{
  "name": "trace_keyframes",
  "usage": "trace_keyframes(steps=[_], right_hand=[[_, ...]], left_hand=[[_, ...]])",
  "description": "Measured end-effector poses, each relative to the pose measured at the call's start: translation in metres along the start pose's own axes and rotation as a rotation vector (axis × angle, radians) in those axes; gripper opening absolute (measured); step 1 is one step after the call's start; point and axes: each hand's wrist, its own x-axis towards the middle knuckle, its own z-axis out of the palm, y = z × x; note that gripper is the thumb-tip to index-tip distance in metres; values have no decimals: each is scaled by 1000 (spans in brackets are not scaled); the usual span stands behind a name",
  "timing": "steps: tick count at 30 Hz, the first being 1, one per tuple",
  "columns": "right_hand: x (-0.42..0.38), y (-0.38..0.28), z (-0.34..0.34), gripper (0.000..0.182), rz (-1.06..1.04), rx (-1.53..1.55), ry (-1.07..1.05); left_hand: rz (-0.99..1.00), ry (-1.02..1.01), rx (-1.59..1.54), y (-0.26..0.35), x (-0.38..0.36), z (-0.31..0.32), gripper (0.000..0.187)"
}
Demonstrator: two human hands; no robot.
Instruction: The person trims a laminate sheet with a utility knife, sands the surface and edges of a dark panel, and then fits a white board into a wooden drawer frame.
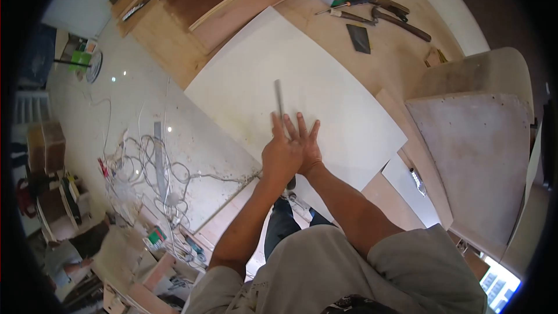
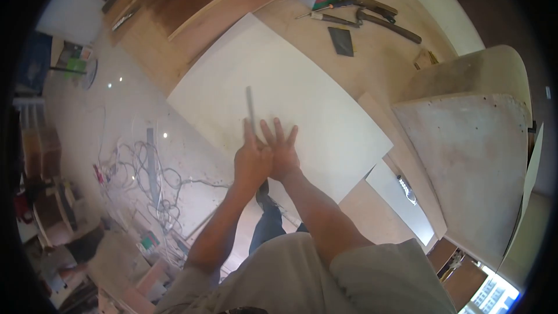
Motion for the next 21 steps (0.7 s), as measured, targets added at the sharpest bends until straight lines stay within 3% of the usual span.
trace_keyframes(steps=[2,4,6,8,10,12,14,16,19,21], right_hand=[[1,-1,0,81,6,30,-44],[2,-1,-5,74,20,109,-44],[1,1,-7,68,43,251,-5],[-1,4,-2,64,68,435,54],[1,-2,17,59,133,1017,180],[3,-9,22,57,125,1771,372],[2,-13,35,57,131,2211,408],[1,-17,63,58,173,2244,284],[3,-13,69,59,222,2255,215],[4,-14,61,60,246,2251,181]], left_hand=[[191,-68,175,32,43,21,80],[360,-375,258,68,91,49,74],[544,-333,136,85,137,117,62],[459,-372,148,133,167,153,45],[560,-345,183,152,200,204,41],[565,-345,284,173,224,211,44],[485,32,340,164,262,229,41],[315,294,436,154,295,227,46],[253,226,557,140,317,209,53],[336,155,498,139,318,206,54]])
